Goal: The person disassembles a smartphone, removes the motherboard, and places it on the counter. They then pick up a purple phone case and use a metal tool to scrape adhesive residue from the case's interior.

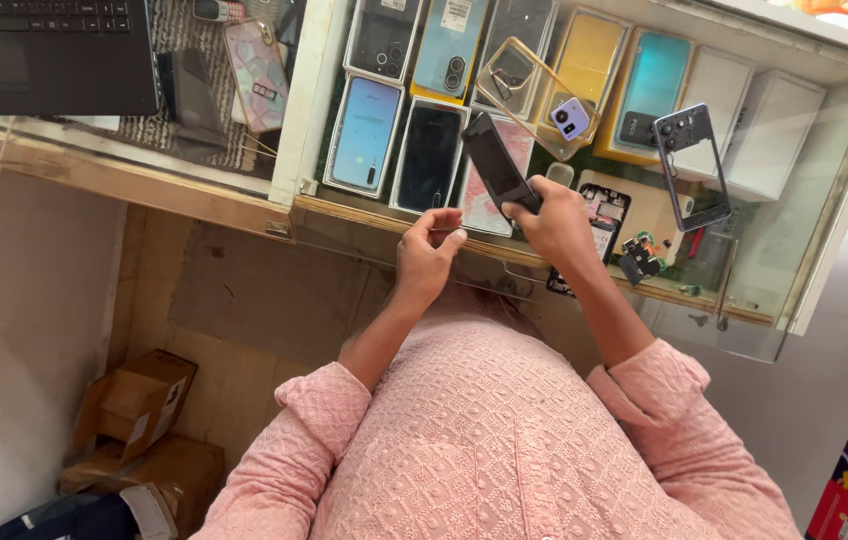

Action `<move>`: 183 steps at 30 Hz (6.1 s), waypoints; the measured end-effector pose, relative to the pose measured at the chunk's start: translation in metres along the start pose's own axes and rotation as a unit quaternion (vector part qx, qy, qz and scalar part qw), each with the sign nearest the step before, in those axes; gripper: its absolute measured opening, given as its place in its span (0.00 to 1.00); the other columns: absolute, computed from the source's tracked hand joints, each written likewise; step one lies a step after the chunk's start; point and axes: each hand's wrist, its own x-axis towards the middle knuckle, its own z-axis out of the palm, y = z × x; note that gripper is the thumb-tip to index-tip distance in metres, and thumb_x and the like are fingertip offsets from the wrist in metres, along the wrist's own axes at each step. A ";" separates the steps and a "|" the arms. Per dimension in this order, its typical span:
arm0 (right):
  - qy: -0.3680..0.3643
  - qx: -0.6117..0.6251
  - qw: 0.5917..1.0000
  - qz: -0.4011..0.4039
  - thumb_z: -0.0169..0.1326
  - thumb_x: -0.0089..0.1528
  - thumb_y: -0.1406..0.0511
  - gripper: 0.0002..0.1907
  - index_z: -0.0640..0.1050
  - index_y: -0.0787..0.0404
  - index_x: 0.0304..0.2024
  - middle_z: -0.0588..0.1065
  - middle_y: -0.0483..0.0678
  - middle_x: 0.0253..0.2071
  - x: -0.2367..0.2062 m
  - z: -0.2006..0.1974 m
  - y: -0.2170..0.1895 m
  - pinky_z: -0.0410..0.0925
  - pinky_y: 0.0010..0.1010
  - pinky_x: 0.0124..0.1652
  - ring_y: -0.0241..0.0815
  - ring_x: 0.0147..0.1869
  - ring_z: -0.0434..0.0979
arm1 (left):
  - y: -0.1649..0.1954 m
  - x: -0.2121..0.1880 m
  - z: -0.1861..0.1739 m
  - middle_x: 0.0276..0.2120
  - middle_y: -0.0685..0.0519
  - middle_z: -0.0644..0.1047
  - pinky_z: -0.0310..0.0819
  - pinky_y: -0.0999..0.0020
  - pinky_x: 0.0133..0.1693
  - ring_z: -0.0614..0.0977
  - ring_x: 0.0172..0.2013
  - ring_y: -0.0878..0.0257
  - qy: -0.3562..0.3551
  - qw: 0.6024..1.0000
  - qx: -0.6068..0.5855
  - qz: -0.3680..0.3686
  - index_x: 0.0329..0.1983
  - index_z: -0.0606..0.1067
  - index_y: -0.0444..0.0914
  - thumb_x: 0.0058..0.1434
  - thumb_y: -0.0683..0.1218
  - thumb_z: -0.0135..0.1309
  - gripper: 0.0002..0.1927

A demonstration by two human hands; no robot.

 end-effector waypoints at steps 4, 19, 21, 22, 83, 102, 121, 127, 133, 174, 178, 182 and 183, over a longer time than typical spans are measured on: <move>0.009 0.259 0.966 0.016 0.56 0.71 0.58 0.15 0.81 0.65 0.44 0.77 0.46 0.32 -0.015 0.014 0.007 0.68 0.29 0.32 0.32 0.33 0.74 | 0.001 0.013 0.000 0.40 0.55 0.82 0.80 0.73 0.38 0.84 0.37 0.68 -0.082 0.993 -0.068 -0.050 0.56 0.74 0.37 0.64 0.44 0.57 0.17; 0.091 0.440 0.886 0.118 0.52 0.71 0.60 0.16 0.78 0.63 0.32 0.75 0.40 0.25 -0.084 0.052 0.026 0.68 0.21 0.28 0.28 0.27 0.72 | 0.021 0.026 0.004 0.25 0.55 0.80 0.75 0.76 0.24 0.82 0.24 0.72 -0.261 0.963 -0.018 -0.067 0.39 0.79 0.33 0.74 0.48 0.49 0.15; 0.097 0.495 0.856 0.115 0.52 0.70 0.61 0.14 0.80 0.63 0.34 0.75 0.40 0.25 -0.092 0.056 0.023 0.66 0.21 0.28 0.28 0.26 0.71 | 0.027 0.024 0.005 0.26 0.56 0.80 0.77 0.78 0.26 0.81 0.26 0.74 -0.252 0.967 -0.022 -0.009 0.41 0.80 0.34 0.76 0.49 0.50 0.15; 0.098 0.523 0.840 0.109 0.52 0.69 0.61 0.14 0.81 0.63 0.35 0.76 0.40 0.25 -0.095 0.057 0.022 0.65 0.22 0.29 0.29 0.26 0.70 | 0.030 0.023 0.005 0.26 0.56 0.80 0.75 0.78 0.25 0.80 0.25 0.74 -0.252 0.967 -0.017 -0.017 0.43 0.80 0.34 0.74 0.49 0.51 0.14; 0.301 0.534 0.789 0.043 0.55 0.71 0.61 0.13 0.80 0.65 0.45 0.80 0.45 0.33 -0.166 0.057 0.020 0.74 0.25 0.39 0.34 0.35 0.79 | 0.052 -0.039 -0.074 0.41 0.49 0.82 0.80 0.68 0.47 0.83 0.41 0.66 -0.452 0.865 -0.142 -0.167 0.57 0.73 0.31 0.65 0.46 0.61 0.21; 0.426 -0.092 0.892 0.116 0.63 0.65 0.64 0.06 0.80 0.60 0.37 0.75 0.53 0.41 -0.113 -0.083 0.171 0.70 0.46 0.48 0.56 0.47 0.76 | 0.072 -0.026 0.007 0.23 0.60 0.60 0.54 0.74 0.24 0.60 0.21 0.72 -0.509 0.681 -0.483 -0.209 0.46 0.67 0.36 0.66 0.55 0.49 0.18; 0.082 0.641 0.760 -0.068 0.58 0.66 0.59 0.21 0.75 0.67 0.55 0.67 0.39 0.26 -0.061 -0.037 0.030 0.50 0.18 0.22 0.24 0.21 0.56 | 0.098 -0.010 0.002 0.23 0.62 0.60 0.52 0.76 0.28 0.60 0.22 0.71 -0.600 0.500 -0.531 -0.329 0.45 0.68 0.40 0.47 0.86 0.47 0.48; 0.078 0.635 0.767 -0.043 0.63 0.65 0.64 0.11 0.78 0.67 0.39 0.68 0.38 0.24 -0.040 -0.015 -0.014 0.50 0.20 0.21 0.25 0.21 0.57 | 0.103 0.007 -0.029 0.30 0.54 0.72 0.66 0.73 0.33 0.72 0.29 0.67 -0.585 0.584 -0.477 -0.299 0.55 0.69 0.36 0.52 0.85 0.44 0.52; 0.043 0.592 0.804 0.015 0.64 0.63 0.65 0.10 0.79 0.66 0.34 0.71 0.39 0.22 -0.044 0.007 -0.031 0.48 0.20 0.20 0.23 0.20 0.56 | 0.111 0.035 -0.062 0.45 0.41 0.81 0.84 0.66 0.42 0.85 0.42 0.56 -0.426 0.823 -0.321 -0.194 0.66 0.66 0.33 0.64 0.69 0.48 0.41; 0.185 0.222 0.930 -0.229 0.59 0.67 0.75 0.12 0.83 0.63 0.52 0.83 0.50 0.44 -0.098 -0.022 -0.003 0.74 0.27 0.44 0.36 0.46 0.83 | 0.126 0.018 -0.050 0.36 0.39 0.83 0.86 0.64 0.32 0.87 0.31 0.57 -0.278 0.913 -0.229 -0.193 0.50 0.73 0.28 0.61 0.37 0.51 0.14; 0.181 0.134 0.947 -0.227 0.60 0.65 0.74 0.09 0.82 0.62 0.48 0.82 0.50 0.41 -0.099 -0.038 -0.019 0.74 0.28 0.43 0.37 0.44 0.84 | 0.127 0.026 -0.055 0.36 0.39 0.83 0.86 0.63 0.33 0.86 0.31 0.56 -0.318 0.909 -0.169 -0.210 0.49 0.71 0.27 0.63 0.39 0.53 0.13; 0.172 0.078 0.945 -0.266 0.58 0.66 0.75 0.12 0.82 0.60 0.51 0.81 0.50 0.42 -0.100 -0.050 -0.026 0.74 0.30 0.42 0.41 0.44 0.83 | 0.126 0.030 -0.060 0.38 0.41 0.83 0.85 0.66 0.35 0.86 0.31 0.59 -0.365 0.899 -0.136 -0.198 0.48 0.75 0.26 0.62 0.38 0.54 0.13; 0.174 0.071 0.942 -0.278 0.58 0.66 0.75 0.13 0.82 0.59 0.51 0.81 0.50 0.42 -0.100 -0.051 -0.026 0.74 0.31 0.41 0.42 0.43 0.83 | 0.126 0.030 -0.060 0.38 0.41 0.82 0.85 0.67 0.36 0.85 0.32 0.60 -0.374 0.899 -0.128 -0.188 0.47 0.76 0.25 0.63 0.38 0.55 0.12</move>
